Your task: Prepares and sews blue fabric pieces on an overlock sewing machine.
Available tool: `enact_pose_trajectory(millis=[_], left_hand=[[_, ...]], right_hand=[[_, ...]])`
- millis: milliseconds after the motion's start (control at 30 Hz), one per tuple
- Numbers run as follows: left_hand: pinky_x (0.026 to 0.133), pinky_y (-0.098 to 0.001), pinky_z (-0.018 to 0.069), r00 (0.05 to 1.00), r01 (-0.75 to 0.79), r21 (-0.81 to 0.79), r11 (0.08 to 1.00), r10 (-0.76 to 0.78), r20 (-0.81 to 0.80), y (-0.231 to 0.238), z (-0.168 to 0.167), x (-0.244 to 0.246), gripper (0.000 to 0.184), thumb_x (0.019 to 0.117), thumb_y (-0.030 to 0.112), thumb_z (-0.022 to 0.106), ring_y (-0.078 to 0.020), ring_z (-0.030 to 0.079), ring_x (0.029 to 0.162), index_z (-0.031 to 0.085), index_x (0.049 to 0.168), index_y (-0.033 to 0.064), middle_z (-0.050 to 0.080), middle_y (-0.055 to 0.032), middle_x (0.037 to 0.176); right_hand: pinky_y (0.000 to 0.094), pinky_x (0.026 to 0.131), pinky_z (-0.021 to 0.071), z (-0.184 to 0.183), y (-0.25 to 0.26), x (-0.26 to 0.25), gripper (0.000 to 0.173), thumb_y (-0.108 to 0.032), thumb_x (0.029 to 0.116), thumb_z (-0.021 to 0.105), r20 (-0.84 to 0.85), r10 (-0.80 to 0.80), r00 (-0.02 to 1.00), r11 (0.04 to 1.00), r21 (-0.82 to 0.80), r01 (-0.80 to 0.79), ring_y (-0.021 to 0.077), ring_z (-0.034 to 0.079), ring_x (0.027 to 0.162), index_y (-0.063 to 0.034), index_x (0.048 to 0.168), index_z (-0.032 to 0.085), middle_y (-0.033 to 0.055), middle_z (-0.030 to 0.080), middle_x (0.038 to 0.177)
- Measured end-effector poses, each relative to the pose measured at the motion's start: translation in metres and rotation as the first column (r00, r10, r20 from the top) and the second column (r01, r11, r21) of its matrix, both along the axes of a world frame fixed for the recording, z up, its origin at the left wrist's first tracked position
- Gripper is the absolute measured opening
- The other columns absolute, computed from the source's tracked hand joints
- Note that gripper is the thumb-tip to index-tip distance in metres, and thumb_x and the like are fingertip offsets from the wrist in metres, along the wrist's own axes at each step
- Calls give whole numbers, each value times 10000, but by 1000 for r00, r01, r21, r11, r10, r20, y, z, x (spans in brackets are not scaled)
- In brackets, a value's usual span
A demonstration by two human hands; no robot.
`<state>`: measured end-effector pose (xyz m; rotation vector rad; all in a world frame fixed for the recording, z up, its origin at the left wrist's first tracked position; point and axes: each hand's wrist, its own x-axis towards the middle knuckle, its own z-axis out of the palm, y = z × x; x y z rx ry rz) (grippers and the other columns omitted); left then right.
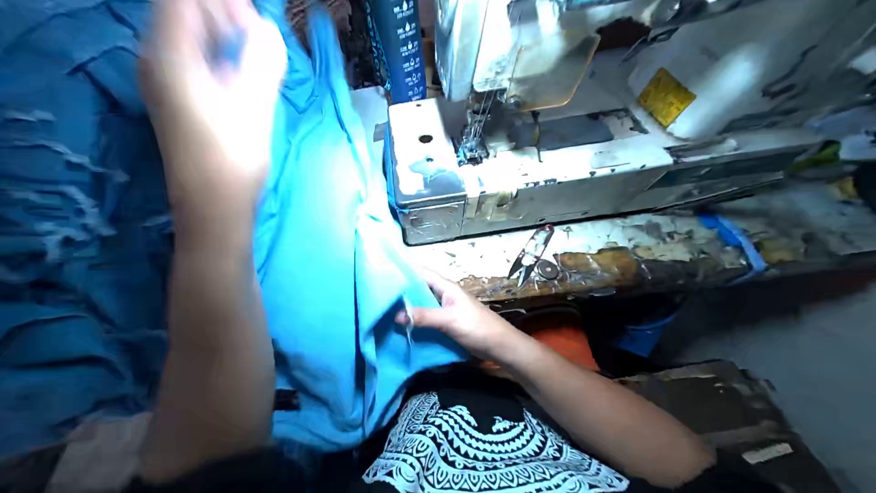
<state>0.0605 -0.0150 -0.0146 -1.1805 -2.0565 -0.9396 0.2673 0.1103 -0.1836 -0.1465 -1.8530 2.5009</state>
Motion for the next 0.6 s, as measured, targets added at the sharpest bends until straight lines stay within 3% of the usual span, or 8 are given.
enact_pose_trajectory(millis=[100,167,233,300,367,500,533,600], left_hand=[[758,-299,601,916,73,-37,997,-53,397,-38,-96,73,278,1043,246,559,-95,694,840,694,1113,14,714,-73,1009],[727,-192,580,886,89,5,996,-81,456,-58,-141,86,223,1002,230,623,-13,674,817,729,1061,43,715,-5,978],[798,-147,562,895,131,48,990,-139,424,-63,-148,90,176,959,158,657,8,664,908,751,1059,48,711,3,1040],[931,-218,541,915,239,21,971,-232,330,-59,-141,84,190,948,93,619,-64,656,1054,759,1069,50,710,-34,1112],[1047,-365,484,922,352,-157,923,-312,230,-51,-136,72,279,934,52,545,-200,603,1219,783,1072,100,701,-65,1214],[1121,-634,348,932,362,-528,768,-301,202,-50,-143,46,264,932,181,545,-400,436,1423,800,975,236,647,-52,1374],[1120,-676,319,920,391,-548,740,-314,234,-54,-147,40,245,939,231,544,-416,427,1425,789,944,236,651,-55,1358],[1147,-688,240,869,494,-507,707,-386,309,-63,-146,35,240,946,351,570,-362,403,1446,768,852,252,663,-10,1306]], right_hand=[[284,931,581,-3,-6,7,493,-40,924,706,76,1,997,997,79,-7,95,696,1021,-5,1383,534,90,701,1157],[261,906,584,-6,-4,11,425,-63,951,678,76,12,997,991,129,-22,75,699,992,-13,1354,553,69,711,1119],[246,895,589,-9,-1,11,389,-94,971,658,44,32,999,985,170,-39,62,703,983,-22,1340,557,47,718,1101],[244,896,593,-13,-2,11,384,-100,980,653,17,26,1000,984,178,-28,61,705,985,-17,1340,551,41,720,1102],[246,894,594,-17,-5,12,387,-96,977,650,10,-5,1000,985,170,4,59,705,983,-10,1340,550,40,720,1097],[269,902,600,-18,-6,20,404,-39,958,652,39,-52,998,998,41,51,83,713,985,0,1344,538,58,720,1104],[263,898,600,-17,-4,25,392,-55,956,663,46,-59,997,995,88,54,78,712,980,2,1327,549,58,721,1094],[241,891,583,-14,1,37,381,-234,990,659,3,-51,999,886,462,44,47,703,979,-13,1297,610,40,732,1070]])
